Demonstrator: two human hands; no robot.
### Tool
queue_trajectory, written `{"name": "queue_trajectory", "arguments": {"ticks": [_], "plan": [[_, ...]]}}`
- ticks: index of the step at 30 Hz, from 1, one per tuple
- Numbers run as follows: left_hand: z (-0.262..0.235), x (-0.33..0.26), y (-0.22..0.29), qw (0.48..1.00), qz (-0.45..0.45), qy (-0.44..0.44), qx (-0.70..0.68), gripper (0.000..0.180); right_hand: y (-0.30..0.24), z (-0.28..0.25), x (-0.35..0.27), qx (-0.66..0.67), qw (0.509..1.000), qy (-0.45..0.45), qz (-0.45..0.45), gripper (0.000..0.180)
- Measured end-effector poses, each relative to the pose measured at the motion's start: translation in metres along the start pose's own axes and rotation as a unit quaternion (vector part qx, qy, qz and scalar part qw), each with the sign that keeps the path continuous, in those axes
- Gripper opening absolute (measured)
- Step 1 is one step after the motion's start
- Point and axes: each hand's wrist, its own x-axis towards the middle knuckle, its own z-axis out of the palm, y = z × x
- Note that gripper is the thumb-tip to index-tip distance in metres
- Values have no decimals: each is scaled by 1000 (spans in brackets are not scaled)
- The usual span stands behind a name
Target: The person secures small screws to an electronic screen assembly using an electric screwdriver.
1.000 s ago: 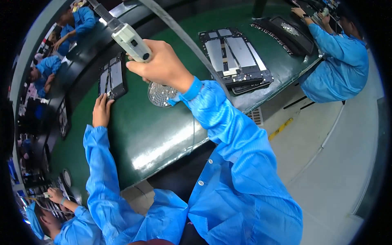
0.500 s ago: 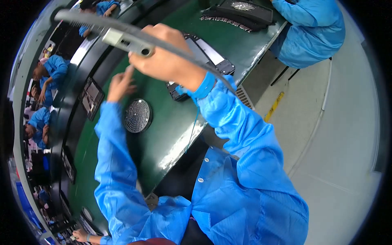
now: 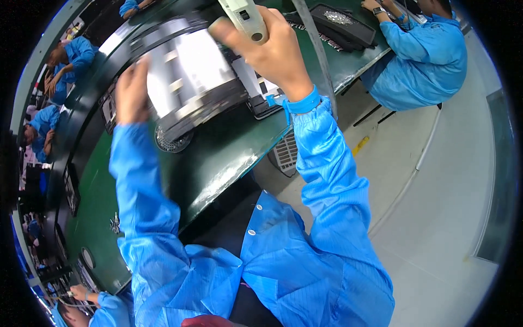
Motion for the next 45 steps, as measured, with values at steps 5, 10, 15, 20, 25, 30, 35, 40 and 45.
{"name": "queue_trajectory", "arguments": {"ticks": [5,10,15,20,25,30,35,40,45], "plan": [[-157,-138,-6,985,-60,160,-14,31,-3,11,-10,175,976,-93,89,56],[-220,-253,-62,955,-168,242,-13,35,2,69,-31,227,965,-119,63,52],[-212,-295,-90,949,-194,240,-70,46,-15,131,-37,347,916,-145,140,46],[-184,-287,-106,954,-178,232,68,55,-26,192,-49,440,871,-179,122,80],[-144,-280,-86,858,-70,224,457,44,-57,245,-62,339,869,-270,237,40],[-173,-268,-82,901,-81,234,356,37,-93,287,-67,308,869,-305,239,30],[-271,-177,-78,976,-118,-34,182,29,-82,321,-84,372,848,-313,210,29],[-286,-148,-101,962,-146,-199,119,32,-68,338,-106,362,851,-321,202,29],[-278,-155,-114,973,-98,-201,64,23,-77,340,-113,335,862,-327,194,30]]}}
